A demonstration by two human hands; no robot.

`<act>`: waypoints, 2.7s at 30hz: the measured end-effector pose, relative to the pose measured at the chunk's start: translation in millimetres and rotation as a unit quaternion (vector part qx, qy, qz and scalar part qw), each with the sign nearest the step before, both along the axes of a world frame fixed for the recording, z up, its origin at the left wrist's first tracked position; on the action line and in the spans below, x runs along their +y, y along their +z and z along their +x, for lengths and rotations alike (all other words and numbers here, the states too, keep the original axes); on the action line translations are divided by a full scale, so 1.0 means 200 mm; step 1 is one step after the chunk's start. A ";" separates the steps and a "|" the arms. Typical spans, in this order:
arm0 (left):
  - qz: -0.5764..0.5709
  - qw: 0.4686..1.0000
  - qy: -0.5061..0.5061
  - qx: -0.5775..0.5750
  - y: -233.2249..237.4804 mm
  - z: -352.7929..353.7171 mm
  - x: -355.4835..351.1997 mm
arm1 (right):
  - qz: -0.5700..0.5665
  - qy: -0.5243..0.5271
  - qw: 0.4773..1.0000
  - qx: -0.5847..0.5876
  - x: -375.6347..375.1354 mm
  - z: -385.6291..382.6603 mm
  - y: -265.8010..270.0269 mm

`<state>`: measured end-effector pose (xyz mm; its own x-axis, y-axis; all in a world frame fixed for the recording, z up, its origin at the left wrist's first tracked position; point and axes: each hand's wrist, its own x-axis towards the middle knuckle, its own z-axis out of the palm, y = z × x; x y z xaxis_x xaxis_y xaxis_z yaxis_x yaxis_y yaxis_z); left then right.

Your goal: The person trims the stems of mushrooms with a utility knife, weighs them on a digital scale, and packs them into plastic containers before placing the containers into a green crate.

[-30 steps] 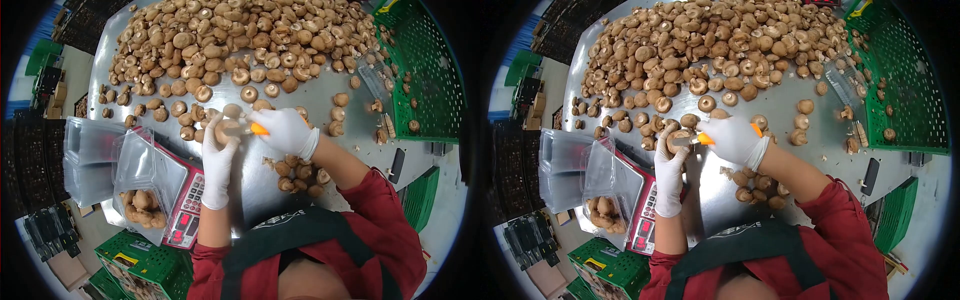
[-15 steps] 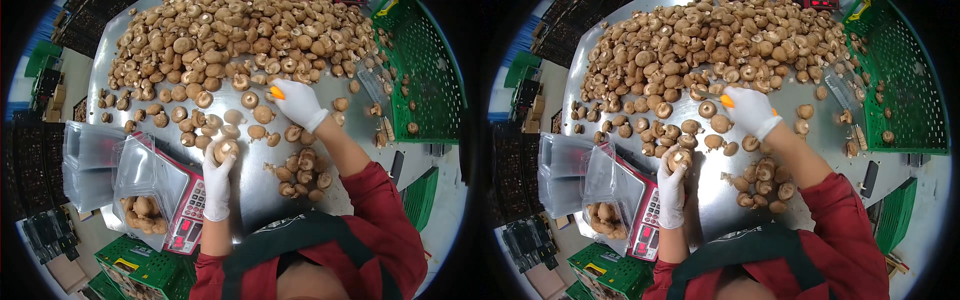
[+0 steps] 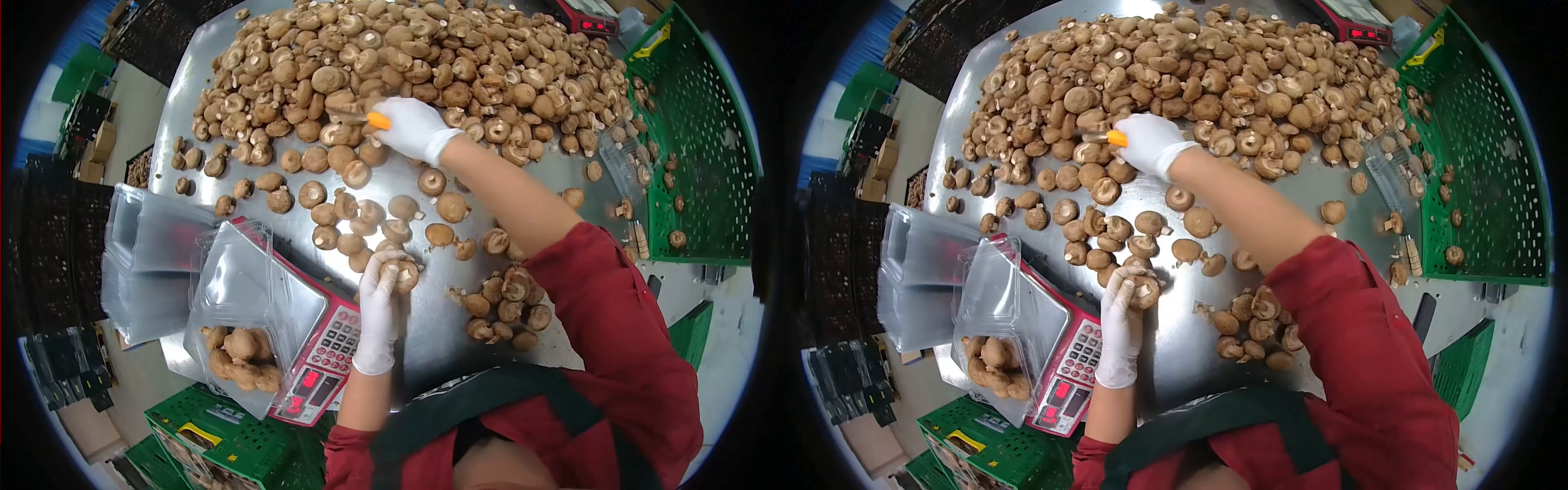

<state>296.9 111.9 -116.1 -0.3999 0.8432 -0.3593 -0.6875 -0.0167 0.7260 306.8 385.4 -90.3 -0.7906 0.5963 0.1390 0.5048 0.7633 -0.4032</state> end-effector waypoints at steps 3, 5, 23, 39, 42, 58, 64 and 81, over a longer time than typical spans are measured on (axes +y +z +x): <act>-0.022 0.999 0.016 0.045 0.00 -0.05 0.00 | -0.432 0.011 0.896 0.104 -0.10 0.17 0.18; -0.045 0.989 0.010 0.137 0.06 -0.07 0.03 | -0.559 0.009 0.819 0.127 -0.21 0.29 0.28; -0.168 0.638 0.196 0.725 0.74 -0.31 -0.62 | -0.597 -0.091 0.772 0.198 -0.72 0.89 0.22; -0.380 0.400 -0.090 0.829 0.81 -0.43 -0.79 | -0.554 -0.091 0.806 0.188 -0.83 0.95 0.30; -0.306 0.511 -0.018 0.803 0.85 -0.45 -0.84 | -0.559 -0.097 0.802 0.187 -0.85 0.96 0.31; 0.205 0.880 0.428 0.031 0.47 -0.91 -1.32 | -0.542 0.192 0.812 0.101 -1.29 0.27 0.28; -0.014 0.791 0.472 0.389 0.59 -0.80 -1.21 | -0.609 0.145 0.780 -0.026 -1.52 -0.02 0.40; -0.105 0.736 0.465 0.481 0.60 -0.86 -1.20 | -0.630 0.079 0.770 0.059 -1.28 0.10 0.35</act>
